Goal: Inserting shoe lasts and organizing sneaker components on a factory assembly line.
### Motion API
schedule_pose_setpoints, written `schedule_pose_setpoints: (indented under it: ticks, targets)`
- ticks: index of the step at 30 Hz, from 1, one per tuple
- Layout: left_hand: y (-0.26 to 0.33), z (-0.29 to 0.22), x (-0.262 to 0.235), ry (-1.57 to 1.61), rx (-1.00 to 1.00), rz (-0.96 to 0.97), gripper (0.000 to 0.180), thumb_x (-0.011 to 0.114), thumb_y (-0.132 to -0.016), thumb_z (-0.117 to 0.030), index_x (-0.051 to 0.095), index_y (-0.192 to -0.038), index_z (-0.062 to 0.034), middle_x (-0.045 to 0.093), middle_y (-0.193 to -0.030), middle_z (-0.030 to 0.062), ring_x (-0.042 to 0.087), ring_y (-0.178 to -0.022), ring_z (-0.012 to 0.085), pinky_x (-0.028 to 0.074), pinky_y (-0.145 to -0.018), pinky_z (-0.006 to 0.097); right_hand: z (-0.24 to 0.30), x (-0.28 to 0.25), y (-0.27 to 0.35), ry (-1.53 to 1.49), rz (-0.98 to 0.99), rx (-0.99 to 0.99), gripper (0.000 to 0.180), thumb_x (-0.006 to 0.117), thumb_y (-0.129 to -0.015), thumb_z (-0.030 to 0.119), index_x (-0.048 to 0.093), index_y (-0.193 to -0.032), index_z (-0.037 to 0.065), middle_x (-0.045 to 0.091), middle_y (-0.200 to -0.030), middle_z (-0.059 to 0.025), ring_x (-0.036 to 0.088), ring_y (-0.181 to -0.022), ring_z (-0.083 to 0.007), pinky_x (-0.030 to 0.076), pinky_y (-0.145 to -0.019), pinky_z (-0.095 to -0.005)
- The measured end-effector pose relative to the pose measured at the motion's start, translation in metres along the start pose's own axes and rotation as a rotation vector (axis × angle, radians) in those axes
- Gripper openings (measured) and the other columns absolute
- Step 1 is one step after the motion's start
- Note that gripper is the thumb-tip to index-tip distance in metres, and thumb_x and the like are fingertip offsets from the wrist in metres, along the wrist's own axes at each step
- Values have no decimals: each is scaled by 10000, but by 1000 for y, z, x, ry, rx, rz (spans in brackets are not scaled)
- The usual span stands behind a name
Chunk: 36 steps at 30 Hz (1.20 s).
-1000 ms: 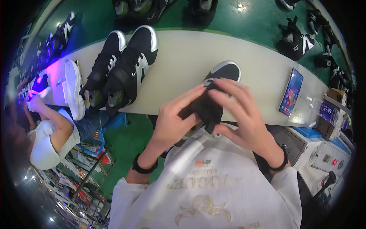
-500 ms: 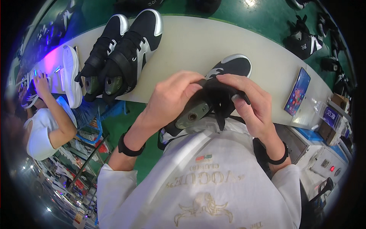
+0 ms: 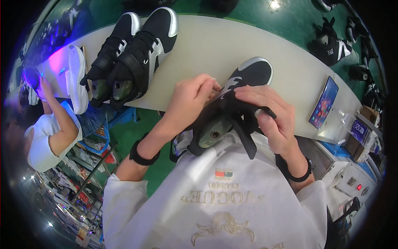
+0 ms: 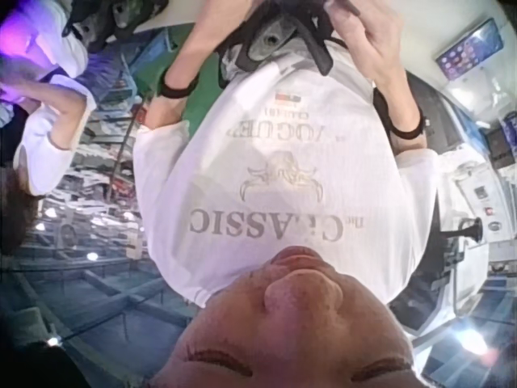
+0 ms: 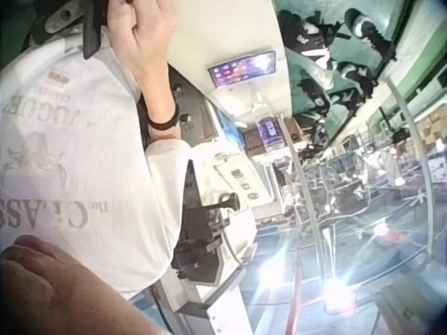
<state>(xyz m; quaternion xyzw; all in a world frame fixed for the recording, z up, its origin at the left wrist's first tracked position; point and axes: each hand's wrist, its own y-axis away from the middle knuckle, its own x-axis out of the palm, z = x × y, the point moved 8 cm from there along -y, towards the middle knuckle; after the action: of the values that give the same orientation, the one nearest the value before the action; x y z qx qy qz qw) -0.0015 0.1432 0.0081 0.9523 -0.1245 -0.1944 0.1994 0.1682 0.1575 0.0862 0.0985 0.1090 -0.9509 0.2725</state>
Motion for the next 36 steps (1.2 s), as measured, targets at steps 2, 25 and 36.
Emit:
schedule_pose_setpoints:
  ticks: [2, 25, 36]
  targets:
    - [14, -8, -7, 84, 49, -32, 163, 576, -979, -104, 666, -1028, 24, 708, -958, 124, 696, -898, 181, 536, -805, 292, -1, 1, 1, 10, -4, 1, 382, 542, -779, 31, 681, -1128, -32, 683, -1121, -177, 645, -987, -293, 509, -893, -374]
    - [57, -32, 30, -296, 193, -41, 861, 781, -787, -187, 312, -1483, 5, 498, -1410, 204, 539, -1251, 371, 473, -1011, 407, 20, 38, -1, 67, -30, -204, 195, 649, -835, 129, 679, -949, -26, 645, -963, -141, 593, -915, -336, 490, -783, -402]
    - [31, -50, 26, -83, 305, -37, 806, 805, -786, -192, 401, -1454, 8, 510, -1416, 191, 519, -1281, 374, 455, -1039, 432, 11, 16, -4, 80, 18, -18, 209, 624, -914, 201, 710, -982, 23, 696, -1016, -105, 620, -957, -290, 448, -859, -369]
